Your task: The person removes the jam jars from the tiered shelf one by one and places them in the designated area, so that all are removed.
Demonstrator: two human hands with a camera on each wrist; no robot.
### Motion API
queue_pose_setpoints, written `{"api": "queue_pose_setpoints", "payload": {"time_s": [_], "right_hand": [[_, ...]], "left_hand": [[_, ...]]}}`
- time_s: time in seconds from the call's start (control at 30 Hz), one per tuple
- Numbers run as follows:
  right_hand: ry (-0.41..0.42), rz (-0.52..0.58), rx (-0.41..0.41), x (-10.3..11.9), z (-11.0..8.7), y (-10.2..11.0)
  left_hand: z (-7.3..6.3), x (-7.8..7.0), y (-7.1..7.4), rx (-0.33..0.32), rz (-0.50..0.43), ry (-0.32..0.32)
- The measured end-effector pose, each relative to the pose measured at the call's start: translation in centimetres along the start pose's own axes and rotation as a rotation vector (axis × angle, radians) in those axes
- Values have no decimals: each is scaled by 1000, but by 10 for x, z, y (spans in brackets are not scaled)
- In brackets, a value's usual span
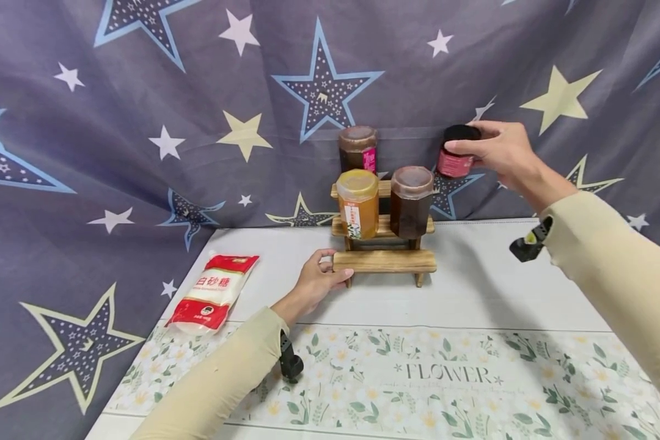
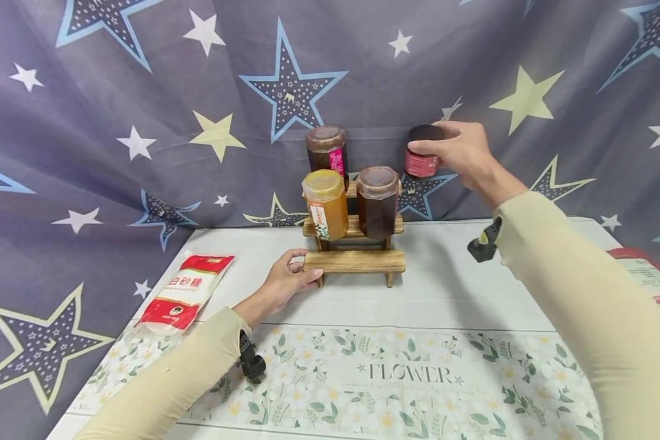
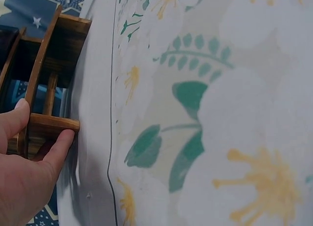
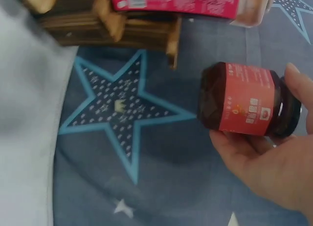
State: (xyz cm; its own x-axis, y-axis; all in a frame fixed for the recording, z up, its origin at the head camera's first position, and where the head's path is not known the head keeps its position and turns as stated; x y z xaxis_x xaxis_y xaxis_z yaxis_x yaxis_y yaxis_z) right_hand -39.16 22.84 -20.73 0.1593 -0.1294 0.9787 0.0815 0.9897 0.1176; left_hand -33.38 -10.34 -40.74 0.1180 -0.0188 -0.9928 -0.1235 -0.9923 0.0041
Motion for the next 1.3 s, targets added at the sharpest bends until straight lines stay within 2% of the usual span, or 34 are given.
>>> {"api": "queue_pose_setpoints", "payload": {"time_s": [0.17, 0.3, 0.43, 0.7, 0.9, 1.3], "right_hand": [[-20, 53, -73, -20, -16, 28], [-15, 64, -105, -45, -29, 47], [-15, 63, -133, -73, -41, 57], [-87, -180, -135, -121, -61, 58], [-152, -180, -105, -146, -71, 56], [-193, -290, -58, -163, -79, 53]], "left_hand": [[-1, -1, 1, -3, 0, -3], [-2, 0, 0, 6, -10, -7], [-2, 0, 1, 7, -15, -8], [-3, 0, 1, 2, -5, 3], [-4, 0, 1, 3, -6, 8], [-4, -1, 0, 13, -9, 1]]}}
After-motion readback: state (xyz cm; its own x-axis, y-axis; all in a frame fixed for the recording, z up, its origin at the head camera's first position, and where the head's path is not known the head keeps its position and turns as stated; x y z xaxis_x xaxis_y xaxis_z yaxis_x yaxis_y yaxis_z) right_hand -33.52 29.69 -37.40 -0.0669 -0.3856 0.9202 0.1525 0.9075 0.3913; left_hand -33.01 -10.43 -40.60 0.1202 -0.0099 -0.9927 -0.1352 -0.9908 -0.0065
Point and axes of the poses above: each hand's wrist, its own z-axis towards the middle knuckle, its own y-axis out of the back of the hand, x = y × z, the point moved 7 cm from there along z, towards the middle knuckle, and after that the axes turned 1 degree about -z, right-handed, at the moved point
